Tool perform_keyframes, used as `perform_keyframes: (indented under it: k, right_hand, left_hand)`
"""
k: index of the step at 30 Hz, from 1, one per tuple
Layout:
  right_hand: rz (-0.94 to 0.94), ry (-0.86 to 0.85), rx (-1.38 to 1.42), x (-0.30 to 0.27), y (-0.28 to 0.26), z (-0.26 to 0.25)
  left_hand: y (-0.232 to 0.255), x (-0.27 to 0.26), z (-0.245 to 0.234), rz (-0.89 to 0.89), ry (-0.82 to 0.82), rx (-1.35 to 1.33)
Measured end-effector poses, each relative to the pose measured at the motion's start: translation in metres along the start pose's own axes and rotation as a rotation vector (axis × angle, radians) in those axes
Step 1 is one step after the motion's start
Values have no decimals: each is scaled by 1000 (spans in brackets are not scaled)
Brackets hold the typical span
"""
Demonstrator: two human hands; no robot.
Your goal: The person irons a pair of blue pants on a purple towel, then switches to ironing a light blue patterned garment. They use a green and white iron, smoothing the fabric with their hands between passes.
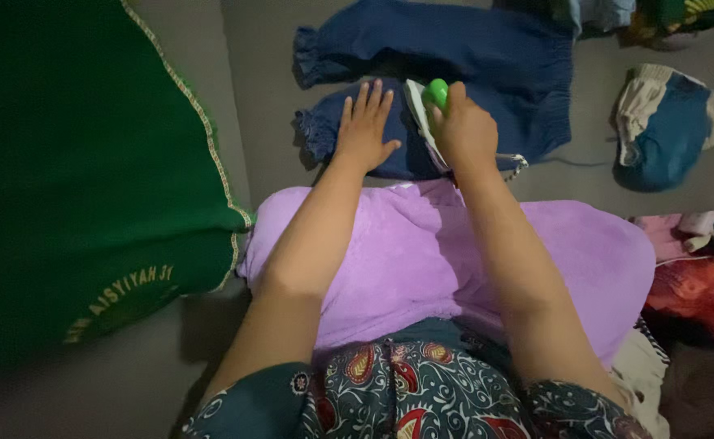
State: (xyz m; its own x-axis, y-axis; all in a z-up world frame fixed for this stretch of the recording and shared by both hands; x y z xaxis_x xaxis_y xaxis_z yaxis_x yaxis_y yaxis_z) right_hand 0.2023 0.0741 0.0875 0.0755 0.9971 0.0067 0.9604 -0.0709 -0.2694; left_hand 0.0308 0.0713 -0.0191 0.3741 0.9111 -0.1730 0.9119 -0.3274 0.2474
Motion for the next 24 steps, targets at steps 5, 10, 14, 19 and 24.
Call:
perform_keyframes:
  k: [5, 10, 14, 19, 24]
  right_hand:
    - [79, 135, 31, 19, 14, -4]
    - [33, 123, 28, 22, 19, -4]
    - [127, 52, 8, 4, 41, -15]
    - [18, 113, 7, 18, 36, -14]
    - [-112, 163, 8, 21, 40, -10]
  left_hand:
    - [2, 2, 0, -58, -105, 28]
    - [1, -3, -3, -45, -134, -9]
    - [1, 0, -5, -55, -171, -2]
    - [1, 0, -2, -47, -153, 5]
    - [0, 2, 2, -49, -140, 5]
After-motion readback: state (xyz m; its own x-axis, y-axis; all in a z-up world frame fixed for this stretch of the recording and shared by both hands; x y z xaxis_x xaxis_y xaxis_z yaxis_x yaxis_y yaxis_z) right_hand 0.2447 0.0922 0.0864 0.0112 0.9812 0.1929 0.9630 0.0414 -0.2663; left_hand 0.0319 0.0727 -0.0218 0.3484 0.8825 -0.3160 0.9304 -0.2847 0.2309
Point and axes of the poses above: each hand's wrist, its own x-axis towards the middle knuckle, its own z-axis out of the palm, y = z × x, the point moved 8 cm from there along x, towards the middle knuckle, and after that the axes turned 4 degrees about y, right-handed, at the moved point
